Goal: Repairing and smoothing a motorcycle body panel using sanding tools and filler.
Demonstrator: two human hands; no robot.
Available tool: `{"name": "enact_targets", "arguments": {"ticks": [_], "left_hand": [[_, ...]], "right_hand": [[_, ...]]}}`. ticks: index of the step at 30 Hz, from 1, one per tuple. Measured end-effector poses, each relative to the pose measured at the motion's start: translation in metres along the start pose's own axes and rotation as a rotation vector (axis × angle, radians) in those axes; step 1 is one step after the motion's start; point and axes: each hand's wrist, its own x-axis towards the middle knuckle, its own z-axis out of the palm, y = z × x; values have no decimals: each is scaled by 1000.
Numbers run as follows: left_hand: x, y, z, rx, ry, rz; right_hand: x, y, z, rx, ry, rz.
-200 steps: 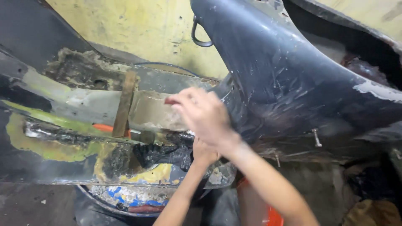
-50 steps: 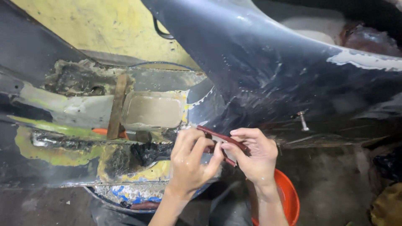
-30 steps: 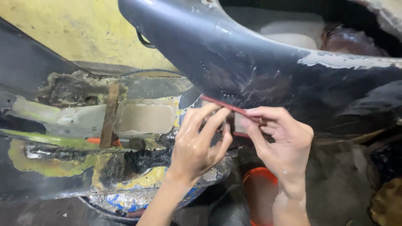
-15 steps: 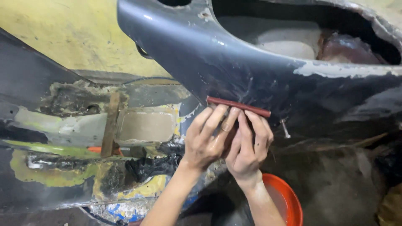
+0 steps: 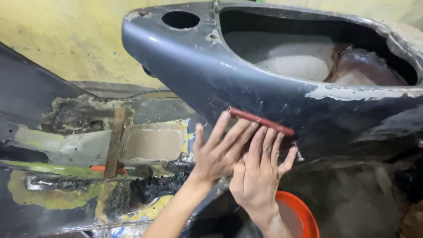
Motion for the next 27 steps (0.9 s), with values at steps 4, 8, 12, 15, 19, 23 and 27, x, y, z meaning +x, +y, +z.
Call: {"name": "enact_targets", "arguments": {"ticks": [4,8,12,15,19,23,27], "left_hand": [[17,-11,2,48,3,-28],[-26,10,14,163,-186,-205],[-31,25,14,-9,-120,-116],[12,3,12,109,-133,-55],[-29,13,20,-50,-240,-336],[-16,33,9,120,-240,-230],[2,27,-5,-109,-236,-197]], "right_hand": [[35,-25,-6,53,32,-15],[-1,-12,23,-83,-32,-105],[-2,-13,6,140,59,-1],[44,-27,-9,29,100,8],[22,-32,12,-31,-33,-101],[13,-22,-3,118,-1,1],[55,-53,-15,56,4,61]]}}
